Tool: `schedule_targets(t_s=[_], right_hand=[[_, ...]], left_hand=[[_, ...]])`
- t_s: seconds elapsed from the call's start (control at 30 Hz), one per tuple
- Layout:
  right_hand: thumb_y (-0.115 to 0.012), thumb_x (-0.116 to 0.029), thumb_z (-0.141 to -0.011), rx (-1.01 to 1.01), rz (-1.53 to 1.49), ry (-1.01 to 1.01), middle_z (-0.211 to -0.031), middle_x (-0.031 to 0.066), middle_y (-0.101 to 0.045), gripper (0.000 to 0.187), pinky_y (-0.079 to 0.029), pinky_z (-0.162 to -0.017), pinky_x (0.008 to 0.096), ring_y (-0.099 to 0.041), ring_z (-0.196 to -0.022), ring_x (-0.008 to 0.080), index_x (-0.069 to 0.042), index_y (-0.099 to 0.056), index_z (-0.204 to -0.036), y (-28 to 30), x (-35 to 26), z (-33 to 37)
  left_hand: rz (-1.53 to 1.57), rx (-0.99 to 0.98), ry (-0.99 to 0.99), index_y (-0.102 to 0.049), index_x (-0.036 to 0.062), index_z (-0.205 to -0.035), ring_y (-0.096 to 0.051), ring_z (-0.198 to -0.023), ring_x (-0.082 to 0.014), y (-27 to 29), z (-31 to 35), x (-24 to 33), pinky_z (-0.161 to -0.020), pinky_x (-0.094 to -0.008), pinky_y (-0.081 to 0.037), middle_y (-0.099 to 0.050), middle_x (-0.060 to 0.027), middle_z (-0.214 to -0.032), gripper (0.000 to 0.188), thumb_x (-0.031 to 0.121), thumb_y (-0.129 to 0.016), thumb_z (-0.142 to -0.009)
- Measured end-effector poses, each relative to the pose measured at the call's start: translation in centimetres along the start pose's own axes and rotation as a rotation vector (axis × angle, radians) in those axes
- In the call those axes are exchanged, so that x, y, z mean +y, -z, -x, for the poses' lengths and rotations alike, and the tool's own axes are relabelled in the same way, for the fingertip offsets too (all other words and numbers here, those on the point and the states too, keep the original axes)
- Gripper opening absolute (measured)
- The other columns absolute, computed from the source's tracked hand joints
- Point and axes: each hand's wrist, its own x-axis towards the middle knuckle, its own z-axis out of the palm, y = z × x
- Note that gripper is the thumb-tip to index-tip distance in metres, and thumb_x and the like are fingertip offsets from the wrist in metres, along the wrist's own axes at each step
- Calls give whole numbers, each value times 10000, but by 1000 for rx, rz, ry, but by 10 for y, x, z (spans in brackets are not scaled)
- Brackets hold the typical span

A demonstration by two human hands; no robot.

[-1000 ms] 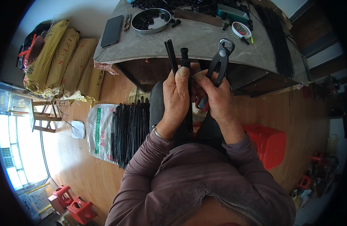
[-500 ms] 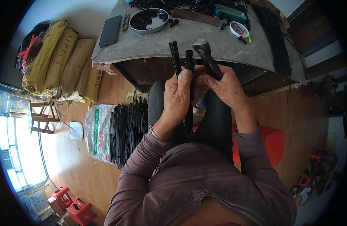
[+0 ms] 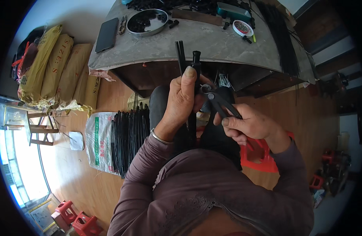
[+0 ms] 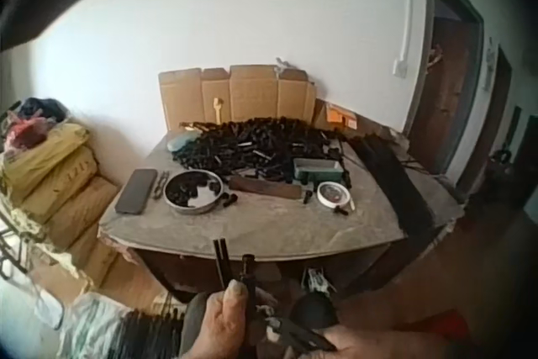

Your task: Assembling and crimping bundles of black cables or rods at a production workstation.

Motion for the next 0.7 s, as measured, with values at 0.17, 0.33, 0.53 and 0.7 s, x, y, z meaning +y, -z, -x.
schedule_targets(t_s=[0.17, 0.33, 0.53, 0.7], right_hand=[[-452, -226, -1009, -47, -82, 15, -752, 81, -561, 281, -542, -518, 307, -594, -559, 143, 25, -466, -1135, -7, -5, 5], [-463, -262, -1004, -21, -168, -161, -752, 82, -551, 334, -527, -504, 313, -567, -547, 142, 39, -462, -1147, -17, -34, 17], [-445, -232, -1005, 98, 24, -154, -688, 4, -444, 214, -421, -437, 262, -425, -487, 91, -28, -447, -939, -23, -30, 3], [-446, -214, -999, 141, 338, -114, -710, 20, -499, 199, -445, -445, 264, -484, -512, 94, -37, -433, -908, -11, -27, -10]], left_hand=[[26, -59, 14, -634, -6, -842, -375, -390, -56, 1, -3, -4, -390, -217, -288, -421, 26, -475, 694, 591, -307, -982], [-20, -49, 5, -616, -17, -873, -364, -383, -70, -3, -2, -2, -385, -224, -298, -391, 23, -467, 709, 609, -299, -973], [34, -2, 19, -587, 3, -833, -336, -374, -69, -1, -2, -2, -372, -226, -272, -365, 29, -463, 689, 622, -314, -964], [32, 38, 21, -565, 19, -805, -331, -379, -75, 5, -4, -4, -372, -233, -268, -340, 29, -470, 682, 643, -331, -949]])
